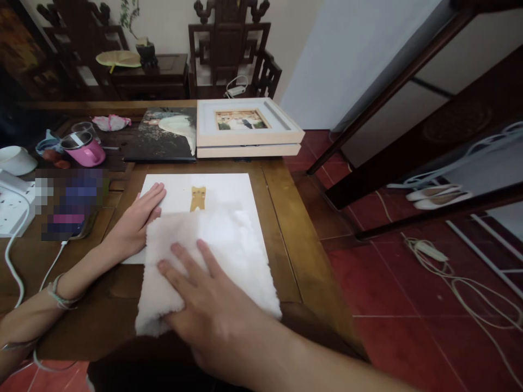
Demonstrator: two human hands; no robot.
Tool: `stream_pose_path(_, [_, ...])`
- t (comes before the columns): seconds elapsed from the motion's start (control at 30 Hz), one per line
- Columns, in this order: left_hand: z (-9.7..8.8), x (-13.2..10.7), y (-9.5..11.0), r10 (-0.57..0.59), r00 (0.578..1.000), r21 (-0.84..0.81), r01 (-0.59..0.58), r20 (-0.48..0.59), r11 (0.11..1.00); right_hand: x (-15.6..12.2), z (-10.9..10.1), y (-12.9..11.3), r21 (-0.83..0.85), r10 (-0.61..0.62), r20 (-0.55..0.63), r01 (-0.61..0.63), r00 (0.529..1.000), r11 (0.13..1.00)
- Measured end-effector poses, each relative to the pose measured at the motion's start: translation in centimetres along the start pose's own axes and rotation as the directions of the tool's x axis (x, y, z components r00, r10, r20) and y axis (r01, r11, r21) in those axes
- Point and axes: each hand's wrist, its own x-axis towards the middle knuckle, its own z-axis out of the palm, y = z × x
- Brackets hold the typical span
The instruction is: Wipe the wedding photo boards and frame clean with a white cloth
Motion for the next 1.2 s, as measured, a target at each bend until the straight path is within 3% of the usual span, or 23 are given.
stream_pose_path(0.07, [-0.1,0.0,0.0,0.0,1.0,0.002,0.0,0.003,1.0,0.0,-0.8,0.6,0.04,0.016,0.025,-0.017,1.0,0.999])
stream_pose_path(0.17, [0.1,-0.1,-0.3,0.006,1.0,0.004,-0.006,-0.004,1.0,1.3,-1.4,3.6,0.001,0.067,0.03,-0.067,0.997,0.998])
stream_pose_path(0.33, [0.5,-0.4,0.0,0.017,0.993,-0.025,-0.021,-0.119,0.999,5.1,-0.9,8.0,-0.129,0.171,-0.121,-0.186,0.978,0.974])
stream_pose_path(0.43, [0.5,-0.5,0.3,-0.005,0.97,-0.116,-0.024,-0.242,0.993,7.0,0.0,8.1,-0.197,0.293,-0.196,-0.331,0.936,0.923])
stream_pose_path(0.5, [0.5,-0.3,0.3,-0.085,0.942,-0.269,-0.006,-0.324,0.963,7.7,0.6,7.1,-0.247,0.316,-0.199,-0.36,0.928,0.9])
stream_pose_path(0.63, [0.8,0.5,0.1,-0.33,0.866,-0.669,-0.005,-0.374,0.743,6.4,1.2,4.1,-0.233,0.122,-0.023,-0.124,0.992,0.964])
stream_pose_path(0.73, [0.9,0.9,0.2,-0.409,0.854,-0.775,0.011,-0.321,0.632,3.6,0.7,2.2,-0.103,-0.061,0.084,0.07,0.995,0.992])
stream_pose_path(0.83, [0.7,0.7,0.2,-0.362,0.884,-0.656,0.087,-0.296,0.75,0.8,-0.5,1.3,0.034,-0.123,0.063,0.122,0.99,0.992])
stream_pose_path(0.9, [0.5,0.4,0.1,-0.238,0.932,-0.451,0.094,-0.272,0.887,-0.2,-1.2,1.5,0.074,-0.078,0.018,0.077,0.997,0.994])
stream_pose_path(0.97, [0.5,0.1,-0.2,-0.108,0.974,-0.242,0.058,-0.199,0.969,-0.5,-1.6,2.4,0.063,-0.004,-0.012,0.004,1.0,0.998])
stream_pose_path(1.07, [0.7,-0.1,-0.6,-0.034,0.995,-0.049,0.029,-0.094,0.998,0.2,-1.3,4.9,-0.028,0.09,-0.095,-0.093,0.991,0.995])
stream_pose_path(1.2, [0.9,-0.3,-0.6,-0.014,0.996,0.009,0.015,-0.092,1.0,3.0,-0.7,8.5,-0.061,0.185,-0.237,-0.205,0.954,0.977])
